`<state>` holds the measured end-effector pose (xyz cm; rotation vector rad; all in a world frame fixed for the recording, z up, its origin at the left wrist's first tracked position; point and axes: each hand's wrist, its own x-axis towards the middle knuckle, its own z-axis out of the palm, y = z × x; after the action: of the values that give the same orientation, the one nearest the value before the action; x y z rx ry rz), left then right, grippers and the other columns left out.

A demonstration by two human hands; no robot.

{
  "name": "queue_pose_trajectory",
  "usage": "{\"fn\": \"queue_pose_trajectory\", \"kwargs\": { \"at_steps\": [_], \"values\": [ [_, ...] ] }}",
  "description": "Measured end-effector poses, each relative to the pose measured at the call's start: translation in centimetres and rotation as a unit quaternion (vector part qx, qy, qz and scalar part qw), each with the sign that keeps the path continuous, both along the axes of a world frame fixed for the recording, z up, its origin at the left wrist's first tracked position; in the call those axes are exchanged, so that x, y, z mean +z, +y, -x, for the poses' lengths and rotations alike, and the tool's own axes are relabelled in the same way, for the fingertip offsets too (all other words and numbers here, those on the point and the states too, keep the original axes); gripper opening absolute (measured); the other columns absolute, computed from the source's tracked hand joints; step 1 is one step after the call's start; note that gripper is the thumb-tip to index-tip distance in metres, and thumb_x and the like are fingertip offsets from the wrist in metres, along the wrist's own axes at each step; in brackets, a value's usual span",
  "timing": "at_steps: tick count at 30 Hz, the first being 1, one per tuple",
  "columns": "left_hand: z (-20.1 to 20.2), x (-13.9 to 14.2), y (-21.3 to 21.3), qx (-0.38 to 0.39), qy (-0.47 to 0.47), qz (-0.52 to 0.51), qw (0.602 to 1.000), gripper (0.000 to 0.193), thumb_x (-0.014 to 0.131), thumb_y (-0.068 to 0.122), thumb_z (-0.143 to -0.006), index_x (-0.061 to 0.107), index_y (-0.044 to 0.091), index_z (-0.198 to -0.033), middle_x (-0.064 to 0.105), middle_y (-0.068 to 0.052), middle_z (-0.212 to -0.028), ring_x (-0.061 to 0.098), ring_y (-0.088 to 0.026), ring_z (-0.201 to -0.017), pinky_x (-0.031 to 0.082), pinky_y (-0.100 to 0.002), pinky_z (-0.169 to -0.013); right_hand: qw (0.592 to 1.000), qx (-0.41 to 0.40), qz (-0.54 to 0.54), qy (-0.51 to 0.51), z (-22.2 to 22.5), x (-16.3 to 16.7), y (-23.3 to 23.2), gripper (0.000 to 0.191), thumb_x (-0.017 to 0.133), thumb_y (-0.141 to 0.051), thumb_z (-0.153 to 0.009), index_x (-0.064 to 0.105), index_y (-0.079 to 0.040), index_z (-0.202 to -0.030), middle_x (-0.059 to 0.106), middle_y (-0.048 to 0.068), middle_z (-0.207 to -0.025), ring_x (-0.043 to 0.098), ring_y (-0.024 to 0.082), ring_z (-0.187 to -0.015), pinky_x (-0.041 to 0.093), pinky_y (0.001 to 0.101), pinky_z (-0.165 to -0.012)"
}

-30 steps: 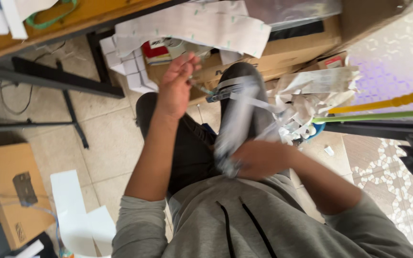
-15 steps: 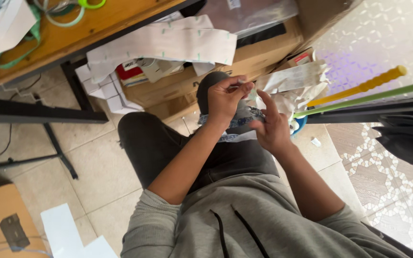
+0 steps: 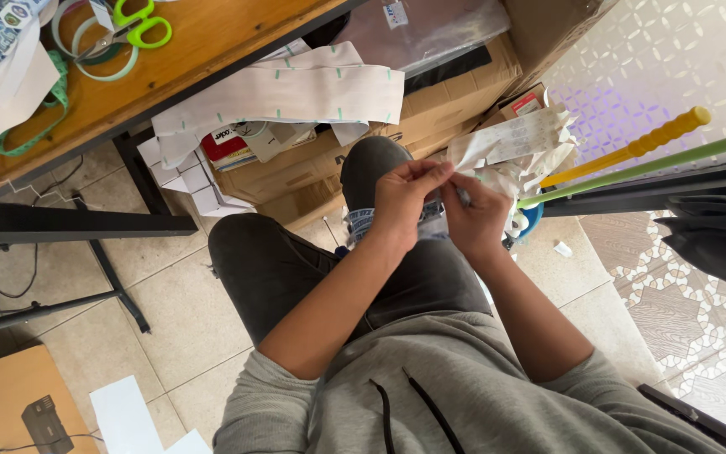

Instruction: The person sits and peels white paper backing strips off printed ribbon sections, working over their lap. They separate the printed ribbon from the backing, smooth the pieces, and stack the finished ribbon strips on the table.

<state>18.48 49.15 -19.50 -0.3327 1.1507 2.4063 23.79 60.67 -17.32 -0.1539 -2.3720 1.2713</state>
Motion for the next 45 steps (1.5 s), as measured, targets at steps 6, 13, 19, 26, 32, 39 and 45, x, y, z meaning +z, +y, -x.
{"fn": "queue_pose_trajectory", "kwargs": {
  "at_steps": [6,13,19,26,32,39,45],
  "values": [
    [2.3,-0.3,-3.6,-0.089,-0.054,-0.034,0.994,0.028,0.072,0.012,-0.095,0.065,0.008,-0.122,0.069,-0.004,-0.109,0.063,-0.014,-0.100,0.050,-0.027,-0.083,0.875,0.012,0.458,-0.155,0.7,-1.7,1.9,0.009,0.074,-0.011,-0.097,0.075,-0.002,-0.099,0.064,-0.003,-0.076,0.051,0.004,-0.057,0.040,0.0205,-0.050],
    [0.7,0.2,-2.8,-0.053,0.231,0.078,0.968,0.043,0.062,-0.005,-0.098,0.054,-0.001,-0.140,0.069,-0.011,-0.121,0.067,-0.015,-0.110,0.057,-0.030,-0.099,0.879,0.013,0.461,-0.120,0.8,-2.5,1.4,0.011,0.073,-0.010,-0.099,0.073,-0.001,-0.104,0.065,-0.002,-0.081,0.050,0.002,-0.057,0.040,0.0203,-0.050],
    [-1.0,1.9,-2.5,-0.007,0.351,0.207,0.913,0.025,0.065,-0.003,-0.102,0.066,0.001,-0.127,0.075,-0.010,-0.117,0.074,-0.014,-0.107,0.062,-0.027,-0.093,0.935,0.013,0.340,-0.103,0.4,-2.8,0.7,0.019,0.073,-0.010,-0.099,0.075,0.001,-0.115,0.060,-0.005,-0.071,0.046,0.001,-0.056,0.035,0.0189,-0.050],
    [-0.9,3.8,-4.1,0.030,0.555,0.492,0.670,0.022,0.073,0.007,-0.093,0.074,0.012,-0.114,0.071,-0.004,-0.106,0.071,-0.023,-0.094,0.056,-0.033,-0.080,0.905,0.046,0.407,-0.118,0.1,-2.4,0.4,0.018,0.069,-0.010,-0.101,0.075,0.000,-0.114,0.065,-0.002,-0.079,0.049,0.002,-0.058,0.040,0.0197,-0.051],
    [-0.4,3.3,-5.3,-0.058,0.619,0.459,0.635,0.051,0.063,0.011,-0.098,0.053,0.007,-0.147,0.062,-0.015,-0.133,0.061,-0.032,-0.121,0.048,-0.044,-0.102,0.775,0.068,0.596,-0.200,0.8,-1.4,1.6,0.013,0.061,-0.017,-0.104,0.068,-0.006,-0.104,0.065,0.001,-0.079,0.056,0.008,-0.056,0.044,0.0222,-0.050],
    [-1.3,2.0,-4.2,-0.045,0.498,0.283,0.818,0.046,0.064,0.020,-0.105,0.053,0.004,-0.147,0.062,-0.016,-0.137,0.063,-0.029,-0.127,0.050,-0.039,-0.110,0.756,0.083,0.620,-0.195,0.6,-1.0,1.6,0.016,0.058,-0.018,-0.108,0.068,-0.006,-0.110,0.067,0.002,-0.082,0.060,0.009,-0.060,0.049,0.0229,-0.053],
    [-0.6,1.5,-3.7,0.034,0.441,0.307,0.842,0.021,0.076,0.015,-0.098,0.076,0.009,-0.117,0.072,-0.008,-0.114,0.073,-0.019,-0.104,0.061,-0.031,-0.087,0.752,0.116,0.614,-0.211,0.2,-0.5,1.3,0.021,0.055,-0.020,-0.106,0.069,-0.006,-0.112,0.071,0.005,-0.087,0.066,0.011,-0.061,0.053,0.0241,-0.053]
  ]
}}
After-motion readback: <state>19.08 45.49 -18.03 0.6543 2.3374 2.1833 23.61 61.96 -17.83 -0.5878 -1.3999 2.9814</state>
